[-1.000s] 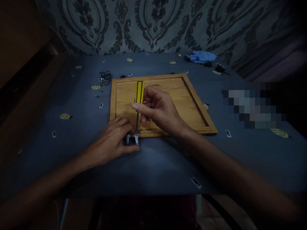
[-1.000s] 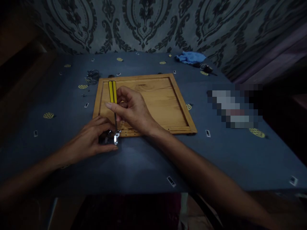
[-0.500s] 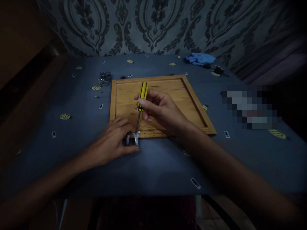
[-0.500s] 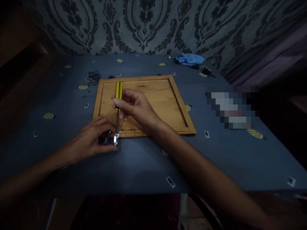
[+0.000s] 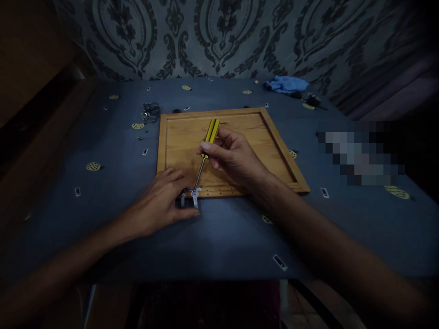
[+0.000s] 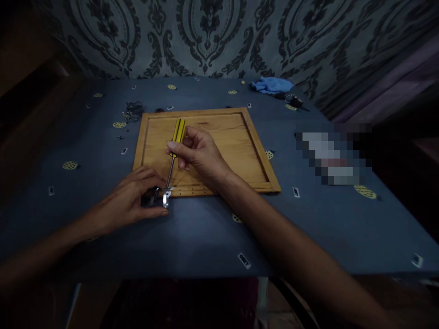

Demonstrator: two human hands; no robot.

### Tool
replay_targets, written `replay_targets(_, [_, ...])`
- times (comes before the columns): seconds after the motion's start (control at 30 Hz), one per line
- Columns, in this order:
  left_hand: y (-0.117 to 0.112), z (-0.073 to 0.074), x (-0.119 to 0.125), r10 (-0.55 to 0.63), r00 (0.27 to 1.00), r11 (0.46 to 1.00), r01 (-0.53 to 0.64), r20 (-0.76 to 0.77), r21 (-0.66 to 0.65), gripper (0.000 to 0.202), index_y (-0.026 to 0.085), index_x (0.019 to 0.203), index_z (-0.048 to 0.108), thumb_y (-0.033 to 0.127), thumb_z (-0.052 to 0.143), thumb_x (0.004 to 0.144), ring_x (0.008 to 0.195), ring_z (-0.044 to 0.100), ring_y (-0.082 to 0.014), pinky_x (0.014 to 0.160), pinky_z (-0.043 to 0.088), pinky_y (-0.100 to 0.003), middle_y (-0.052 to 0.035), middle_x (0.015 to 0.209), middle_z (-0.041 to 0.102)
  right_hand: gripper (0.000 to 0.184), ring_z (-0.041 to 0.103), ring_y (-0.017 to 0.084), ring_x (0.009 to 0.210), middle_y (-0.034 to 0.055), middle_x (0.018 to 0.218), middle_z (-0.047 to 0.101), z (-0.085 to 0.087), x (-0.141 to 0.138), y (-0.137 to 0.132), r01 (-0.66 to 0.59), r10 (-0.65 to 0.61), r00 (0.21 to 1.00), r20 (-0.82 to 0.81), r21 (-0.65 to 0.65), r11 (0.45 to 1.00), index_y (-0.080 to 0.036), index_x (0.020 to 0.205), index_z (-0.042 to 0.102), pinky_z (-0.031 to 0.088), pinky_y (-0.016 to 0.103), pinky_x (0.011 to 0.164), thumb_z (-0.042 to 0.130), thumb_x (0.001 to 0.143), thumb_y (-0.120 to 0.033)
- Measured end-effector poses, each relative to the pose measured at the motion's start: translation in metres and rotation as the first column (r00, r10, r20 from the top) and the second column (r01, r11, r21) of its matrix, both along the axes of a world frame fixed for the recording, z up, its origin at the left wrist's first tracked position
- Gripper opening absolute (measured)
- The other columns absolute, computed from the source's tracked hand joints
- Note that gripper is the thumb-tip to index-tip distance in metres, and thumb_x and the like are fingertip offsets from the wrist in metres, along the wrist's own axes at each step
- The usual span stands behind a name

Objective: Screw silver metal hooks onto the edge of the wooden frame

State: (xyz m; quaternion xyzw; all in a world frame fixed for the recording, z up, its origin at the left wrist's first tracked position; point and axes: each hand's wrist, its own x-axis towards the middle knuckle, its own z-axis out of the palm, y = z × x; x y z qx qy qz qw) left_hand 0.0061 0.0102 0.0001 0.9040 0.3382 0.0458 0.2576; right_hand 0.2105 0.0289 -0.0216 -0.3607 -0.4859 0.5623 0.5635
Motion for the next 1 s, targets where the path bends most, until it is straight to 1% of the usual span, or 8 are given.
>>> replay_targets(0.07, [0.0,-0.001,0.0,0.0,1.0,1.0,0.0,0.007,0.001,0.031,0.017,0.1,0.064,0.036,0.081,0.082,0.103,0.057,-0.0256,0.09,0.047,-0.041,-0.004,0.102,0.064,0.043,0.046,0.002,0.039,-0.0029,0.072,0.071,0.001,0.0,-0.001,0.045,-0.045,0.999,-0.007,0.027,0.999,-0.018,0.08,0.06,0.033,0.017,0.034,0.091,0.068,-0.045])
replay_targets(0.17, [0.001,-0.003,-0.001,-0.006,0.999,1.0,0.006,0.041,0.006,0.03,0.018,0.101,0.065,0.036,0.08,0.082,0.103,0.058,-0.0251,0.091,0.046,-0.041,-0.0031,0.101,0.064,0.037,0.045,0.003,0.038,-0.0032,0.074,0.071,0.003,0.001,-0.005,0.152,-0.151,0.988,-0.027,0.064,0.986,-0.02,0.081,0.058,0.034,0.018,0.034,0.087,0.074,-0.043])
replay_targets(0.23, [0.001,-0.003,-0.002,-0.008,0.999,1.0,0.008,0.05,0.012,0.03,0.019,0.102,0.065,0.037,0.08,0.082,0.102,0.058,-0.0251,0.09,0.047,-0.041,-0.0028,0.099,0.064,0.034,0.045,0.003,0.039,-0.0033,0.075,0.07,0.005,0.002,-0.008,0.186,-0.186,0.983,-0.016,0.08,0.979,-0.021,0.081,0.057,0.034,0.019,0.034,0.085,0.077,-0.04])
replay_targets(0.37, [0.001,-0.001,-0.001,-0.009,0.999,1.0,0.008,0.031,0.013,0.032,0.02,0.101,0.065,0.039,0.08,0.082,0.101,0.059,-0.025,0.089,0.048,-0.04,-0.0029,0.098,0.064,0.035,0.045,0.003,0.039,-0.0039,0.073,0.068,0.006,0.001,-0.014,0.181,-0.186,0.982,0.04,0.101,0.978,-0.022,0.083,0.057,0.034,0.02,0.033,0.085,0.079,-0.042])
replay_targets(0.53, [0.0,0.003,0.0,0.008,1.0,1.0,-0.008,0.012,-0.012,0.032,0.019,0.104,0.065,0.035,0.082,0.081,0.102,0.059,-0.025,0.091,0.048,-0.041,-0.0032,0.099,0.065,0.039,0.047,0.004,0.04,-0.0044,0.074,0.069,0.006,-0.004,-0.018,0.189,-0.196,0.978,0.065,0.109,0.976,-0.023,0.083,0.057,0.036,0.02,0.033,0.086,0.076,-0.048])
replay_targets(0.73, [0.0,0.001,-0.001,0.003,1.0,1.0,-0.003,0.002,0.001,0.033,0.018,0.1,0.065,0.039,0.081,0.082,0.102,0.059,-0.0252,0.09,0.048,-0.042,-0.0044,0.1,0.065,0.039,0.049,0.005,0.044,-0.0039,0.075,0.067,0.007,-0.006,-0.021,0.156,-0.169,0.982,0.08,0.148,0.977,-0.023,0.083,0.059,0.043,0.021,0.037,0.085,0.077,-0.051])
replay_targets(0.9, [0.001,0.001,0.0,-0.004,1.0,1.0,0.004,0.0,0.013,0.031,0.018,0.099,0.065,0.038,0.08,0.082,0.103,0.058,-0.0261,0.09,0.048,-0.042,-0.0048,0.102,0.066,0.04,0.048,0.006,0.043,-0.0036,0.075,0.067,0.006,-0.007,-0.021,0.148,-0.162,0.982,0.099,0.135,0.98,-0.024,0.082,0.059,0.044,0.022,0.036,0.085,0.076,-0.054])
replay_targets(1.0, [0.001,-0.001,-0.001,0.001,1.0,1.0,-0.001,0.005,0.006,0.03,0.018,0.099,0.065,0.037,0.08,0.082,0.105,0.058,-0.0267,0.091,0.048,-0.043,-0.0045,0.102,0.065,0.038,0.048,0.007,0.045,-0.003,0.075,0.066,0.008,-0.008,-0.022,0.141,-0.156,0.983,0.097,0.14,0.98,-0.024,0.082,0.06,0.044,0.022,0.036,0.085,0.076,-0.052])
